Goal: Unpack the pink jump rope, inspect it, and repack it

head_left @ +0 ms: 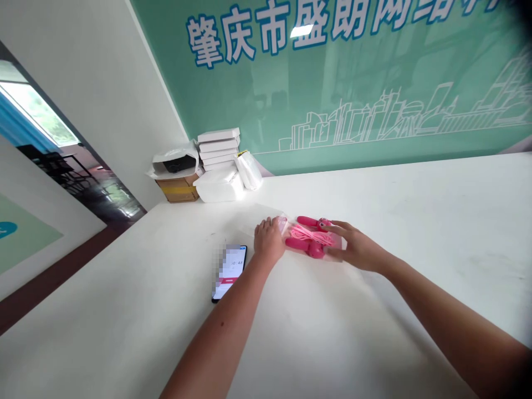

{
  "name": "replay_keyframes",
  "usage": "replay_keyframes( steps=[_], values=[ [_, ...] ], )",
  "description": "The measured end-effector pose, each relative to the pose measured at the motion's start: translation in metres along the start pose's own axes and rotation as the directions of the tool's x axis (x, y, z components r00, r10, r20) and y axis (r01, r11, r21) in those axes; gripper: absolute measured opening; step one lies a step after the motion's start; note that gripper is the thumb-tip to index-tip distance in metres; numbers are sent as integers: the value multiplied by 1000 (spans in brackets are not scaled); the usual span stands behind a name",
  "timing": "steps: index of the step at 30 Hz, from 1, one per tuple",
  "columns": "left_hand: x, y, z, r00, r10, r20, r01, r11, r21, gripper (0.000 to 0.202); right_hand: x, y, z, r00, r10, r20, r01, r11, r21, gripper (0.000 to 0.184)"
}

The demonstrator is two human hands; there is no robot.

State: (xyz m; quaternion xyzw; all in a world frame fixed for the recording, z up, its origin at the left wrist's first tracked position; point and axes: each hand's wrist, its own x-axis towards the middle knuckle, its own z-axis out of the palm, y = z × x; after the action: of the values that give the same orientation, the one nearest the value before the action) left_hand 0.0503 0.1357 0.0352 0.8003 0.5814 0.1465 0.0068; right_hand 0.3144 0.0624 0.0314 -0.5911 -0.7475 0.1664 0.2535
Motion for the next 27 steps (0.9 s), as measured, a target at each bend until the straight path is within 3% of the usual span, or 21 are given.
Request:
replay_keyframes(
  steps=[3, 7, 13, 20, 24, 27],
  values=[
    [-1, 2, -4, 1000, -7, 14, 6, 999, 33, 54, -6, 12, 8, 1000, -5, -11, 5, 1000, -6, 88],
    [-4, 7, -8, 999, -26, 27, 23, 996, 89, 64, 31, 3, 9, 980, 180, -89, -180, 984, 9, 57],
    [-10, 8, -8, 992, -98, 75, 91, 991, 94, 74, 88, -3, 18, 964, 265, -1, -265, 964, -23, 54],
    [-18, 9, 1, 995, -90, 51, 86, 994, 70, 70, 73, -2, 25, 975, 222, -27, -220, 973, 64, 43],
    [-19, 14, 1, 996, -57, 66, 48, 990, 131, 81, 63, 0, 19, 980, 196, 20, -197, 976, 96, 35],
    [-18, 17, 1, 997, -46, 59, 35, 984, 176, 77, 62, 1, 16, 985, 167, 43, -171, 982, 87, 36]
  ],
)
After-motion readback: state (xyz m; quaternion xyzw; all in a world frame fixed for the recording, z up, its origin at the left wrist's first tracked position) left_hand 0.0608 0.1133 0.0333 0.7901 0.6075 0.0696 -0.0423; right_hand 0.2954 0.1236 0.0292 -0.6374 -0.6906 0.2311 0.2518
